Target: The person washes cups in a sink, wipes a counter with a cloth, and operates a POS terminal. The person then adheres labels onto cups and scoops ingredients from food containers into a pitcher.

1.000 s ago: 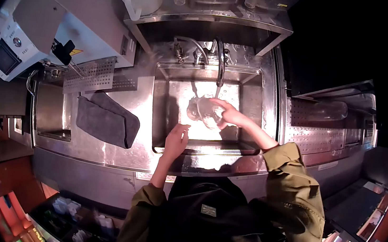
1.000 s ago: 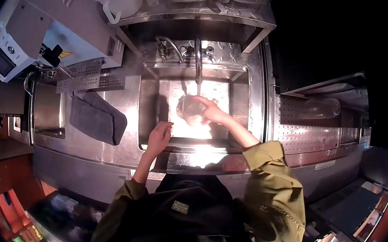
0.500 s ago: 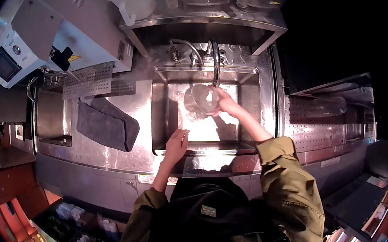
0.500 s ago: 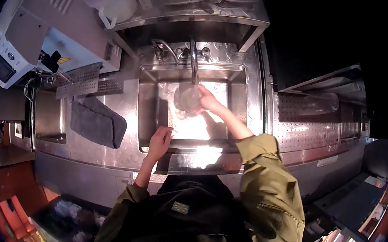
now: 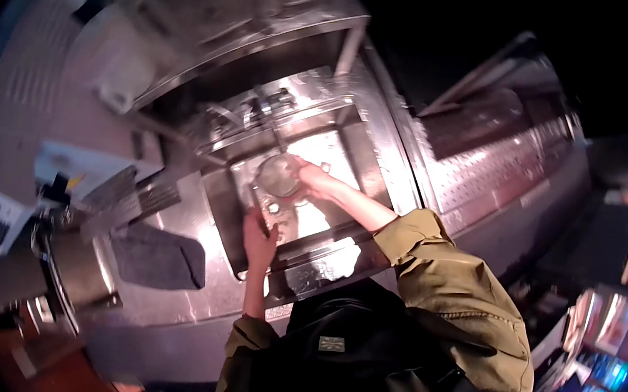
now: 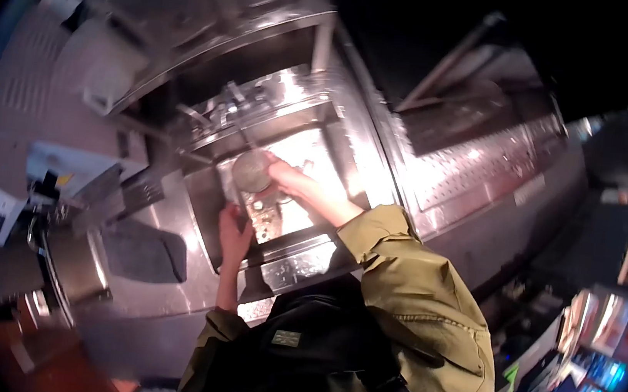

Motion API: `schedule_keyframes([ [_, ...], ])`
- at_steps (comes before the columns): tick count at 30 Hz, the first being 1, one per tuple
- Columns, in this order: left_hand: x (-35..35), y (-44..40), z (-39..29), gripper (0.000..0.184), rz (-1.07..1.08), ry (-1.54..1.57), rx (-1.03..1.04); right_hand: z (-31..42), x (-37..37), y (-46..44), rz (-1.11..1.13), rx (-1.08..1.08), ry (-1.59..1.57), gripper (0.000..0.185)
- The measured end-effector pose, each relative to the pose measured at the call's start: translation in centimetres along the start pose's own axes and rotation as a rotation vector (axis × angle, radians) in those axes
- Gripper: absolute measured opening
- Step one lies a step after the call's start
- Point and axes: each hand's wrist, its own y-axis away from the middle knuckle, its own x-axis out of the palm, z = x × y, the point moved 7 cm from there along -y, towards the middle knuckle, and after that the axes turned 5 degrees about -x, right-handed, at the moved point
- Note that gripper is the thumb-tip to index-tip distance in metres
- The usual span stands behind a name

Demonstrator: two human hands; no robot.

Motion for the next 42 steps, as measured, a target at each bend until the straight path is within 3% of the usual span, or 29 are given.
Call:
schedule_keyframes([
  [2, -0.2, -1.7, -3.1, 0.079, -0.099, -0.09, 0.148, 0.1, -1.3, 1.6, -0.094, 0.051, -0.068, 0.057],
  [3, 0.6, -2.5, -4.0, 0.093, -0.055, -0.149, 0.23, 0.8, -1.0, 2.9, 0.04, 0.053, -0.055, 0.046],
  [7, 4.2, -4.4, -4.7, 0.094, 0.145, 0.008, 0.202, -1.9, -5.7, 3.8, 0.021, 0.154, -0.305, 0.047],
  [10, 8.0, -5.8, -1.3, 0.093, 0.42, 0.451, 0.085, -4.6, -8.0, 4.9, -0.056, 0.22, -0.417, 0.056],
  [11, 9.9, -5.5, 1.0, 0.084, 0.649, 0.579, -0.183, -5.6, -8.7, 5.2, -0.046, 0.228, -0.369, 0.058],
  [12, 10.4, -5.2, 2.6, 0.074, 0.652, 0.597, -0.348, -6.4, -9.0, 5.7, -0.036, 0.234, -0.322, 0.06],
  [13, 10.8, -4.7, 3.6, 0.065, 0.65, 0.61, -0.513, -5.7, -9.7, 7.2, -0.18, 0.071, -0.076, 0.06],
  [14, 11.2, -4.3, 4.6, 0.058, 0.642, 0.618, -0.681, -5.8, -9.9, 7.1, -0.107, 0.016, 0.325, 0.065],
  [15, 12.1, -3.0, 2.6, 0.051, 0.802, 0.791, -0.765, -6.2, -10.2, 6.7, -0.034, -0.034, 0.728, 0.072],
  [17, 12.6, -1.9, -0.7, 0.05, 0.831, 0.979, -0.898, -5.9, -8.6, 7.6, -0.033, -0.395, 1.333, 0.081],
  [19, 13.6, -1.4, -2.0, 0.052, 0.819, 1.12, -0.914, -5.8, -7.8, 10.2, -0.201, -0.587, 1.546, 0.074],
  [21, 13.9, -0.2, -3.6, 0.049, 0.884, 1.163, -1.001, -5.3, -7.4, 11.4, -0.322, -0.704, 1.504, 0.07],
  [24, 11.8, -0.4, -8.8, 0.045, 0.828, 0.442, -0.277, -3.9, -7.1, 11.4, -0.373, -0.704, 1.146, 0.067],
  [25, 12.8, 0.2, -7.6, 0.046, 0.867, 0.843, -0.675, -2.9, -6.9, 11.6, -0.364, -0.675, 1.085, 0.064],
  [26, 13.2, 0.5, -7.2, 0.049, 0.912, 0.956, -0.765, -1.7, -6.8, 11.8, -0.355, -0.646, 1.025, 0.062],
  [28, 13.8, 1.1, -6.3, 0.055, 0.984, 1.164, -0.971, 1.1, -6.4, 13.4, -0.492, -0.948, 1.473, 0.077],
  [30, 13.4, 1.5, -6.3, 0.058, 1.105, 1.145, -0.861, 2.5, -10.0, 14.1, -0.481, -1.003, 1.43, 0.087],
  [32, 12.8, 0.9, -5.0, 0.057, 0.962, 0.916, -0.784, 11.6, -9.5, 20.8, -0.726, -0.544, 0.783, 0.092],
  [34, 12.6, 0.2, -1.8, 0.055, 0.791, 0.711, -0.757, 15.1, -13.0, 24.0, -0.887, -0.748, 0.653, 0.082],
  [38, 12.2, -1.5, 4.8, 0.042, 0.642, 0.853, -0.792, 19.5, -19.8, 27.0, -1.277, -0.96, 0.798, 0.07],
  [40, 12.5, -3.0, 7.1, 0.04, 0.55, 0.863, -0.849, 21.4, -20.9, 26.0, -0.982, -1.169, 0.685, 0.062],
  [42, 12.8, -4.5, 9.8, 0.039, 0.463, 0.712, -0.869, 21.8, -22.2, 25.0, -0.947, -1.146, 0.657, 0.057],
])
